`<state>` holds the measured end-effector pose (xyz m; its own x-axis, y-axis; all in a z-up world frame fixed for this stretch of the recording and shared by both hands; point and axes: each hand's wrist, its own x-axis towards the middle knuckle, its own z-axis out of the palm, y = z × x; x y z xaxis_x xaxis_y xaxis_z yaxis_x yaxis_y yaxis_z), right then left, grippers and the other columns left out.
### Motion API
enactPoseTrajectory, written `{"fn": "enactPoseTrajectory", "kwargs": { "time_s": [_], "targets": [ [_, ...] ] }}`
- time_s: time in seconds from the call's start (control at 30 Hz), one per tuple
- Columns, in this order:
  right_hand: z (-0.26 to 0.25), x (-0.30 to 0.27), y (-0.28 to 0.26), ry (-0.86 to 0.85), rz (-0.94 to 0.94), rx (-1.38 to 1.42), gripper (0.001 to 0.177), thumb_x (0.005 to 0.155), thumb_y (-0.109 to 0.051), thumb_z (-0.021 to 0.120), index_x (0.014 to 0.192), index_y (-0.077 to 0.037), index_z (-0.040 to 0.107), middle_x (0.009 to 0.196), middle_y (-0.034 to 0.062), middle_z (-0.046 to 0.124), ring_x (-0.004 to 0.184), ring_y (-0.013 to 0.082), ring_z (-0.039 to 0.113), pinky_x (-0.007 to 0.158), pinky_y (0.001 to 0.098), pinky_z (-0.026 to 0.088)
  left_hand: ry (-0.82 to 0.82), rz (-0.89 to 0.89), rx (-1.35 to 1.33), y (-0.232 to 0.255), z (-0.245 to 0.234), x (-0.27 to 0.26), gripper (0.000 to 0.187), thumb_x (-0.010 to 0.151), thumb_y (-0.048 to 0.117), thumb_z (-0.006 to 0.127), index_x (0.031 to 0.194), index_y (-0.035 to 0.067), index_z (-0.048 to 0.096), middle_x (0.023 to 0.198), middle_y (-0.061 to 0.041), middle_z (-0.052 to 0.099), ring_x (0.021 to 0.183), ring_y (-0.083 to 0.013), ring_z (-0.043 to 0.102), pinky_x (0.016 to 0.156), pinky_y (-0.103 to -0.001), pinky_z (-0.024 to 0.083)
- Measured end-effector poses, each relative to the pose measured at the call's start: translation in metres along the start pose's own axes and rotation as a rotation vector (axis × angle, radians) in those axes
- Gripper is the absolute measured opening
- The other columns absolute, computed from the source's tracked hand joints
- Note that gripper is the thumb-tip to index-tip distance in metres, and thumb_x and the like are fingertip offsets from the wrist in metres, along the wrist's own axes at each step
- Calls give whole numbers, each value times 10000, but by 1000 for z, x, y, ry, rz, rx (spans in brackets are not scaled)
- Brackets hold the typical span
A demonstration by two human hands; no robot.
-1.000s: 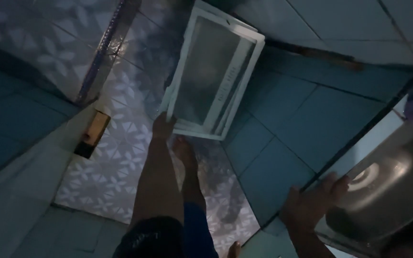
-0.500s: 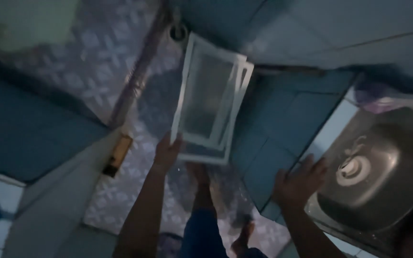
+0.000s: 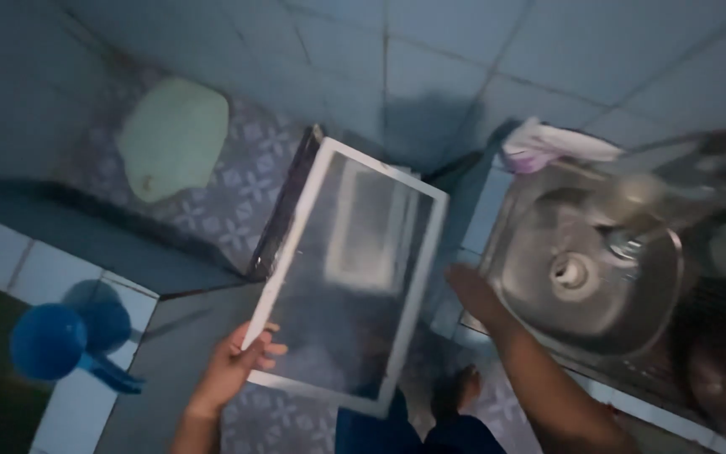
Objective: Cleaning plastic bins and glass shelves from a refrigerator in a sink.
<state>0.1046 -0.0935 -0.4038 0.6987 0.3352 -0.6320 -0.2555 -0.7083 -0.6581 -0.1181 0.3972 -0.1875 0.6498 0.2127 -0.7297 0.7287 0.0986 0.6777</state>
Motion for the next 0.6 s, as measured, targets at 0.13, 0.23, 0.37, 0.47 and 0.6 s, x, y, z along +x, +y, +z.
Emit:
{"fn": "enactPoseTrajectory", "kwargs": {
  "time_s": [0.13,0.23,0.37,0.47,0.6],
  "targets": [
    [-22,-145,-112,-305,74,1361,487,1030,-416,510,1393,-93,476,1243,229,644,1127,413,652,952,643,511,-213,195,-72,32,54,-48,489,962,332,653,1339,22,624,993,-146,792,884,-159,757,693,-269,567],
    [-9,-159,-48,-517,-430,1723,344,1206,-247,564,1509,-98,502,1027,146,661,929,324,683,850,556,565,-238,218,-3,49,99,-67,559,944,336,614,1454,134,505,1008,-102,779,844,-137,748,667,-266,576],
    [-40,-213,-46,-81,-54,1567,346,1041,-313,619,1346,-183,522,966,93,632,753,299,645,739,500,589,-324,280,89,57,141,-74,571,984,319,589,1520,154,483,1143,-66,773,752,-123,665,654,-246,552],
    [-55,-246,-40,7,69,1535,406,942,-365,608,1308,-219,509,1149,170,649,832,351,671,709,444,577,-341,272,120,64,170,-78,576,979,312,620,1518,123,549,1279,-31,745,684,-149,602,631,-253,504],
    [-28,-213,70,-174,-191,1797,429,1050,-340,717,1381,-173,499,1398,248,504,985,384,589,780,443,563,-642,43,-642,75,212,-99,717,914,456,616,1466,14,500,1370,-151,686,888,-327,758,792,-379,613]
  ]
}}
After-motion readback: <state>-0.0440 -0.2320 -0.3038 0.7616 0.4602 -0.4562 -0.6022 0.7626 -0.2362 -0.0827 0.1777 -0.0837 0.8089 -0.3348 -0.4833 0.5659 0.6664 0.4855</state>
